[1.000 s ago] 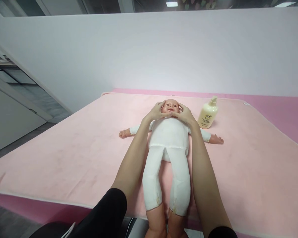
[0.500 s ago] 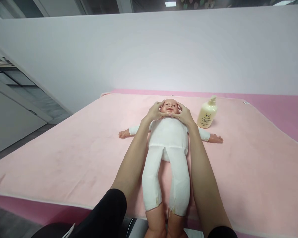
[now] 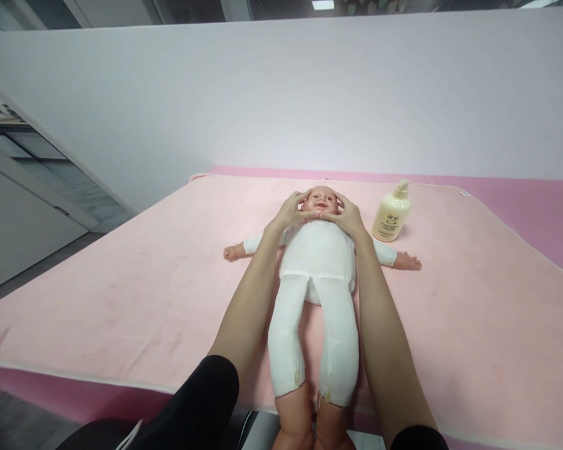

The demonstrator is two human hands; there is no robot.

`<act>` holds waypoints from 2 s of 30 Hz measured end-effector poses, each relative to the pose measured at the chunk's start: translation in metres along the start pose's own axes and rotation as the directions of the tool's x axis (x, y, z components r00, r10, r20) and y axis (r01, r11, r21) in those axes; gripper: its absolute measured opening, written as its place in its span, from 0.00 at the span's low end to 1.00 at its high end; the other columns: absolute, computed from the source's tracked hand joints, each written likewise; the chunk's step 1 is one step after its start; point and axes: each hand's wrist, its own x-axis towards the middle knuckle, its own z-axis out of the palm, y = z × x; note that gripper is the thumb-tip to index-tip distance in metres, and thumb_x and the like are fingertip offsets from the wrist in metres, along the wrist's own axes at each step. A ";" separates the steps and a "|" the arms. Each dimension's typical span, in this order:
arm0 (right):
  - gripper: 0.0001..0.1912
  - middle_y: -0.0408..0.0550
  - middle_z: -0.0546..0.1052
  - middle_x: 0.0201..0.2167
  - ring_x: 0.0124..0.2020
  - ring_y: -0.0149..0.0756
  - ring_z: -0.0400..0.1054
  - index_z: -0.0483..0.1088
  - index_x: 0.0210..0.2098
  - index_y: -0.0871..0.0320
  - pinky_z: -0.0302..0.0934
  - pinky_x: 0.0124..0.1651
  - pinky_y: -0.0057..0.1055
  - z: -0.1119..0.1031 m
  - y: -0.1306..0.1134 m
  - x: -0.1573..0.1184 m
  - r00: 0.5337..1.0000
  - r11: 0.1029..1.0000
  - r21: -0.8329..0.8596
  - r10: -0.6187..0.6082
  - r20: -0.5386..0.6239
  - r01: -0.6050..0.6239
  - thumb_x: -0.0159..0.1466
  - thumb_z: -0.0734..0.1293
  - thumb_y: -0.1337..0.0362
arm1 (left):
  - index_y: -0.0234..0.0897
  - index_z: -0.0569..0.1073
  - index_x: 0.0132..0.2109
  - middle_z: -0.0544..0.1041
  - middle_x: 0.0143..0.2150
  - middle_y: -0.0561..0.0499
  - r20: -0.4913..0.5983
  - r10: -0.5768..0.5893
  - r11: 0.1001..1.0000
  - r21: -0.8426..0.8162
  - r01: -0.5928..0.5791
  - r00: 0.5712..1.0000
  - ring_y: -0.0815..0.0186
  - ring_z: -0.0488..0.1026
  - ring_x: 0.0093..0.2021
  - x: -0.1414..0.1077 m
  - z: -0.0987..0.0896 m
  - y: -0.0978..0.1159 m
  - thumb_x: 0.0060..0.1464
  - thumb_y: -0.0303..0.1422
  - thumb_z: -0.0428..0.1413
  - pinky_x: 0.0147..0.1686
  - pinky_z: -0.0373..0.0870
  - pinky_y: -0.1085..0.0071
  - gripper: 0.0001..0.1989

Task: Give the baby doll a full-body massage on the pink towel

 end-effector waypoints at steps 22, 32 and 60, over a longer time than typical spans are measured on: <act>0.46 0.51 0.58 0.63 0.63 0.44 0.53 0.55 0.62 0.58 0.49 0.64 0.43 -0.014 0.003 -0.001 0.984 0.993 0.095 0.053 0.172 -0.070 0.50 0.71 0.47 | 0.39 0.60 0.62 0.63 0.60 0.43 0.085 0.037 0.964 -0.266 -0.013 0.996 0.55 0.59 0.61 -0.006 -0.007 -0.007 0.48 0.40 0.58 0.57 0.60 0.61 0.34; 0.42 0.51 0.60 0.62 0.62 0.45 0.54 0.59 0.60 0.57 0.52 0.63 0.43 -0.017 -0.007 -0.004 0.979 0.986 0.124 0.085 0.187 -0.109 0.50 0.71 0.48 | 0.36 0.62 0.60 0.63 0.62 0.44 0.239 -0.028 0.922 -0.369 0.118 0.971 0.57 0.61 0.61 -0.016 -0.028 0.030 0.51 0.42 0.55 0.57 0.60 0.62 0.31; 0.44 0.51 0.60 0.61 0.62 0.45 0.54 0.59 0.60 0.58 0.49 0.65 0.43 -0.021 0.005 0.000 0.971 0.988 0.141 0.029 0.238 -0.064 0.47 0.73 0.52 | 0.39 0.59 0.62 0.56 0.66 0.46 0.197 0.033 0.940 -0.338 0.037 0.980 0.61 0.53 0.65 -0.021 -0.021 0.011 0.53 0.40 0.53 0.61 0.56 0.64 0.31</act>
